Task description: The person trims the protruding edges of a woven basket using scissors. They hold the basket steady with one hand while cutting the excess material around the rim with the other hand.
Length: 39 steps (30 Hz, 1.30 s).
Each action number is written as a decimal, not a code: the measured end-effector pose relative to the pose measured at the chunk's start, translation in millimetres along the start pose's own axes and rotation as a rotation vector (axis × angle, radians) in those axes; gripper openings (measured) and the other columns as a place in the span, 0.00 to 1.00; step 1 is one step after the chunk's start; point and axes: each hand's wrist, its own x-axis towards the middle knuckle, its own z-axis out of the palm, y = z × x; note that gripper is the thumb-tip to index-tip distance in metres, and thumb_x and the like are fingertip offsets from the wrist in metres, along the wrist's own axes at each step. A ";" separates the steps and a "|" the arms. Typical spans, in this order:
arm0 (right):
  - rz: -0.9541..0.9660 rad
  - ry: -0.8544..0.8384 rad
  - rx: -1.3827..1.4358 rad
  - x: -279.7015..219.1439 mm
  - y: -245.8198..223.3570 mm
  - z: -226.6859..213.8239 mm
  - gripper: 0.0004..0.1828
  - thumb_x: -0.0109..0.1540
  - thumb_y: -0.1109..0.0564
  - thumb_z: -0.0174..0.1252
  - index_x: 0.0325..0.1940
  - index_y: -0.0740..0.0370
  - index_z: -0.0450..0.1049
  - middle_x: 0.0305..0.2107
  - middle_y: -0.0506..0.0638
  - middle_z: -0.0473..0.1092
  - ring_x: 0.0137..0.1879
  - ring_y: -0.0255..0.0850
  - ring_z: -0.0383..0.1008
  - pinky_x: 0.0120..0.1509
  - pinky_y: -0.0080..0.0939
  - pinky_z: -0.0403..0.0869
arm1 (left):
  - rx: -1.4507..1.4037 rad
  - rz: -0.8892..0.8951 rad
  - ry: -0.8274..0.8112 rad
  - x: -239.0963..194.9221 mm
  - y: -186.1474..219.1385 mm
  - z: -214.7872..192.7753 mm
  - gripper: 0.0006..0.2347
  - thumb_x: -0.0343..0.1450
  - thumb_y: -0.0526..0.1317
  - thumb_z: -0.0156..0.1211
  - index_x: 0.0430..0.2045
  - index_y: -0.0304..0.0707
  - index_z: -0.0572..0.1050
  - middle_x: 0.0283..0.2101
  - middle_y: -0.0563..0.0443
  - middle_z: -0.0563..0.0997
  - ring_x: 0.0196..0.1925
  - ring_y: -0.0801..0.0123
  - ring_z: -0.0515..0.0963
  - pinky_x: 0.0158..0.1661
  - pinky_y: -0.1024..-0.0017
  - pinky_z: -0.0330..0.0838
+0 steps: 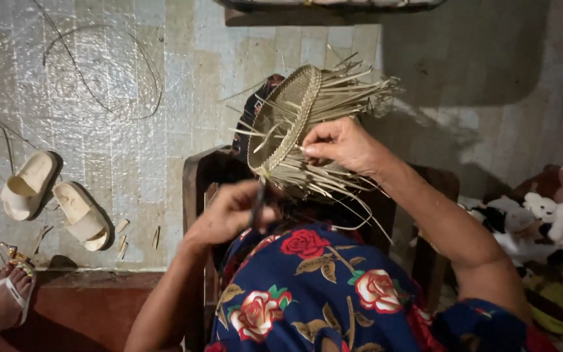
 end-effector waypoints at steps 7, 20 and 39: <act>-0.041 -0.013 -0.035 -1.5 -9.9 -7.4 0.04 0.54 0.63 0.59 0.33 0.65 0.74 0.22 0.49 0.72 0.31 0.30 0.69 0.36 0.27 0.71 | -0.041 -0.221 -0.463 9.1 5.9 -9.1 0.08 0.62 0.39 0.62 0.21 0.33 0.71 0.16 0.46 0.77 0.21 0.76 0.75 0.22 0.80 0.70; -0.071 -0.056 0.047 -12.7 -35.3 -6.2 0.02 0.55 0.65 0.57 0.31 0.66 0.74 0.22 0.51 0.72 0.31 0.31 0.70 0.39 0.27 0.69 | -0.123 -0.267 -0.551 18.3 -17.1 -18.2 0.08 0.61 0.36 0.63 0.22 0.29 0.72 0.21 0.39 0.79 0.20 0.69 0.78 0.23 0.75 0.74; -0.156 -0.143 0.010 -10.5 -38.1 -4.5 0.02 0.55 0.65 0.56 0.29 0.66 0.74 0.21 0.51 0.72 0.31 0.32 0.69 0.40 0.29 0.68 | -0.280 -0.199 -0.528 32.6 -31.5 -21.1 0.10 0.63 0.37 0.59 0.31 0.26 0.72 0.25 0.38 0.79 0.22 0.69 0.78 0.26 0.77 0.72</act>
